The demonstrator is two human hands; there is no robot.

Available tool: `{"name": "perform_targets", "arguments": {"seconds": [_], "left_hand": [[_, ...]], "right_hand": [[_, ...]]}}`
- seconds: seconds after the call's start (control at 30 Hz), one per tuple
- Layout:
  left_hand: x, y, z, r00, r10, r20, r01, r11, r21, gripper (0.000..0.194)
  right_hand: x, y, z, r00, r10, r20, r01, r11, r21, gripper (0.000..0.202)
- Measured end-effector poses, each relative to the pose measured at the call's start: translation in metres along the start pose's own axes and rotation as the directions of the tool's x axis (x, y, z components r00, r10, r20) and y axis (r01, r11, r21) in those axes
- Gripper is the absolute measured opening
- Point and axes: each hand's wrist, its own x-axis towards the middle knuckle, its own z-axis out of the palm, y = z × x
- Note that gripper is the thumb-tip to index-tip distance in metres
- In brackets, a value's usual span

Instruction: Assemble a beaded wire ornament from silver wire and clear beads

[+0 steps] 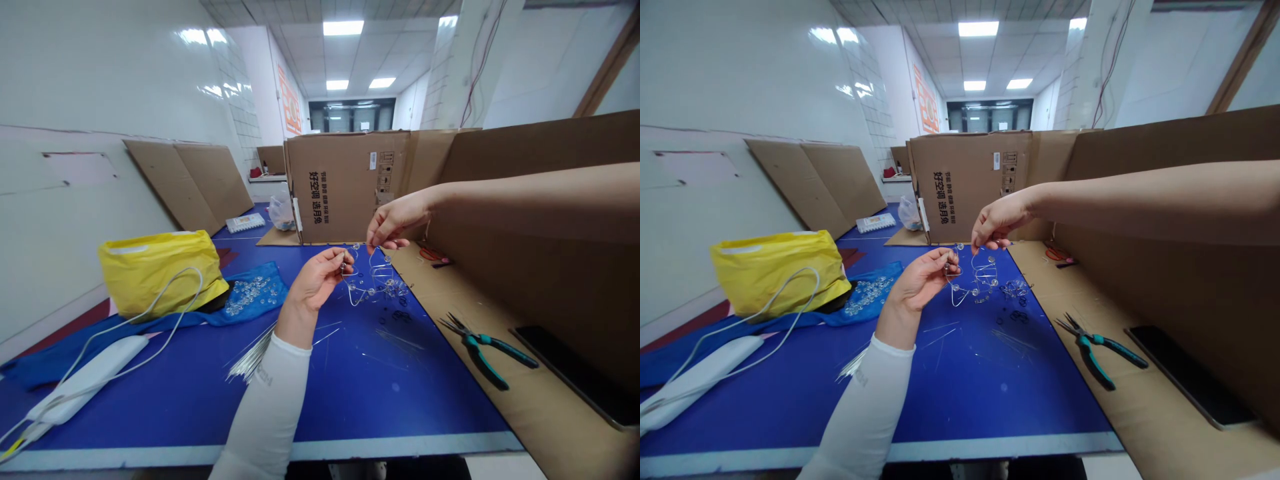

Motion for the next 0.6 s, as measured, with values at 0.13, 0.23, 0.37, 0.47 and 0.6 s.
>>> {"name": "perform_targets", "arguments": {"seconds": [0.13,0.23,0.37,0.47,0.6], "left_hand": [[-0.0002,0.0004,0.0004,1.0,0.0,0.002,0.0,1.0,0.003,0.009],[-0.0001,0.0002,0.0004,1.0,0.0,0.0,0.0,1.0,0.001,0.008],[-0.0003,-0.0005,-0.0003,1.0,-0.002,-0.007,0.002,1.0,-0.005,0.009],[-0.0004,-0.0004,-0.001,1.0,-0.001,-0.007,0.001,1.0,-0.007,0.009],[0.0001,0.0015,-0.003,1.0,0.026,0.003,-0.026,1.0,-0.006,0.007]], "right_hand": [[0.0017,0.0004,-0.0003,1.0,0.0,0.027,0.0,1.0,-0.009,0.04],[0.0027,-0.0001,-0.0003,1.0,-0.003,0.031,0.004,1.0,-0.03,0.038],[0.0031,-0.0002,-0.0019,1.0,-0.02,-0.006,0.02,0.999,-0.041,0.036],[0.004,0.0009,-0.0034,0.997,-0.037,-0.071,0.033,0.998,-0.046,0.036],[0.0059,0.0055,-0.0043,0.994,-0.048,-0.095,0.05,0.999,0.018,0.034]]}}
